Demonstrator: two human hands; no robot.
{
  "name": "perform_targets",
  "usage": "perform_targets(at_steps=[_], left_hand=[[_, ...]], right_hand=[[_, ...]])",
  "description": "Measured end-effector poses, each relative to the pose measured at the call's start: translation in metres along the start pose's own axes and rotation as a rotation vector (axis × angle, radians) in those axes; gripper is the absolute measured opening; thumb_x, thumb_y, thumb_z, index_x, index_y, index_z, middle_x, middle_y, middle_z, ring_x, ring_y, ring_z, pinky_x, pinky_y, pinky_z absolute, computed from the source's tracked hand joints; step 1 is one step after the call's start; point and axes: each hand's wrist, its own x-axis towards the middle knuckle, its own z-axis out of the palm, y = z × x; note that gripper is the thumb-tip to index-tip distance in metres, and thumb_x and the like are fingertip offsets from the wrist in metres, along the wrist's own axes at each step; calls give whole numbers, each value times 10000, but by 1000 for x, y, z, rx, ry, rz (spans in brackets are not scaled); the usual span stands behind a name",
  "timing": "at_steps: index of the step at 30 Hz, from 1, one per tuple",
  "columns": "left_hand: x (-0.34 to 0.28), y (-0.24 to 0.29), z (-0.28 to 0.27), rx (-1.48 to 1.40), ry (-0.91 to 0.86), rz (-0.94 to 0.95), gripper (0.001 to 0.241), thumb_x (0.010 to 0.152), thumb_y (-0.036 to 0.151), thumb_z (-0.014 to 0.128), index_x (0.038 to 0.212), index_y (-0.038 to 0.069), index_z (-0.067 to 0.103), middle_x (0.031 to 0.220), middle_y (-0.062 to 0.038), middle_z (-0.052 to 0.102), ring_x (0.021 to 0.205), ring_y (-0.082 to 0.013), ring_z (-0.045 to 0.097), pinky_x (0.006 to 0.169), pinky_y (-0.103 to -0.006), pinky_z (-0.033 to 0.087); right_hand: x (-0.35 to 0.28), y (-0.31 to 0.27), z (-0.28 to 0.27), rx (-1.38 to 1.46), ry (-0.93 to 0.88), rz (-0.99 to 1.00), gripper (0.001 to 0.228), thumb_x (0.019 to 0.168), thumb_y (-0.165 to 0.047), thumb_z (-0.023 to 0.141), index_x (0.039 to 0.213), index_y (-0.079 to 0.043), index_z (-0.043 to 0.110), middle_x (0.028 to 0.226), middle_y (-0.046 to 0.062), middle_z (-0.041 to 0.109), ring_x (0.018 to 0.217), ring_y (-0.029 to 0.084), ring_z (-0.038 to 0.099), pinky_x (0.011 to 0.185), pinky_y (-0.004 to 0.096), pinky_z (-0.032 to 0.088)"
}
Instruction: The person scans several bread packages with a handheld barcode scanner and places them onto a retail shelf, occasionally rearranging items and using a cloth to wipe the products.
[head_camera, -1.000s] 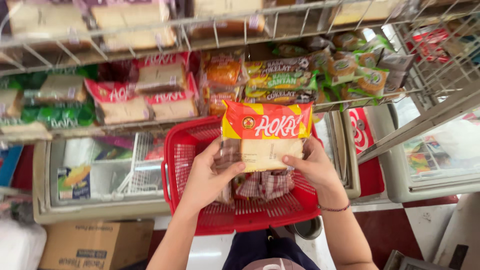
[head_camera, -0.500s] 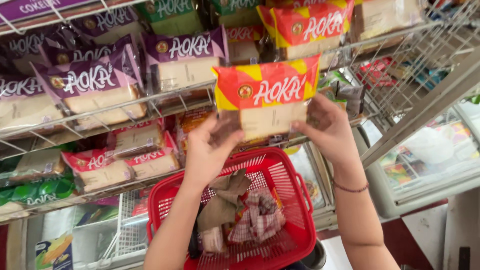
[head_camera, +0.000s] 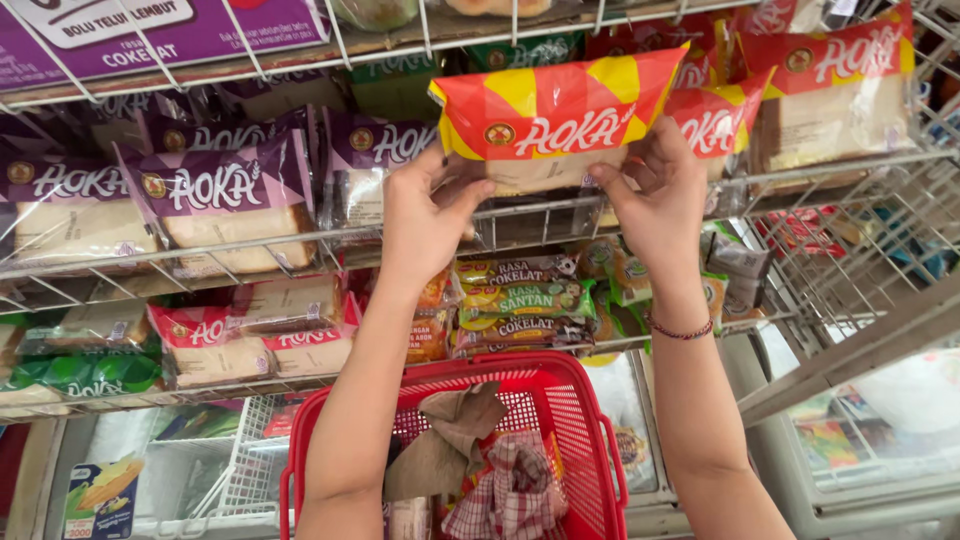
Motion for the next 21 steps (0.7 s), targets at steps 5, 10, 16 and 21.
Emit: perform_targets(at_steps=[5, 10, 16, 21], left_hand=[[3, 10, -10, 61, -111, -72, 327, 866, -52, 726, 1183, -21, 655, 1060, -84, 768, 899, -107, 756, 550, -259, 628], [6, 6, -15, 67, -122, -49, 369, 834, -58, 744, 1193, -28, 667, 1090, -97, 765, 942, -141, 757, 720, -281, 650], [5, 7, -10, 190, -12, 22, 372, 828, -47, 746, 1191, -45, 664, 1082, -134, 785, 1002, -169, 772, 855, -295, 639], [7, 12, -11, 232, -25, 33, 369, 802, -44, 763, 1162, -44, 684, 1047, -139, 796, 966, -173, 777, 815, -292, 627]], right_hand=[[10, 1, -8, -144, -102, 44, 415, 861, 97, 811, 1182, 39, 554, 1082, 81, 696, 1037, 139, 700, 933, 276, 596], [15, -6, -7, -96, -157, 117, 436, 827, 57, 800, 1199, 6, 579, 1085, 55, 698, 1031, 132, 689, 938, 270, 580], [15, 4, 10, -146, -52, 157, 420, 825, 55, 812, 1137, 42, 532, 1012, 95, 679, 990, 152, 705, 903, 292, 615], [13, -7, 15, -206, -40, 166, 436, 803, 43, 763, 1198, 21, 582, 1014, 68, 727, 960, 131, 733, 871, 283, 601]])
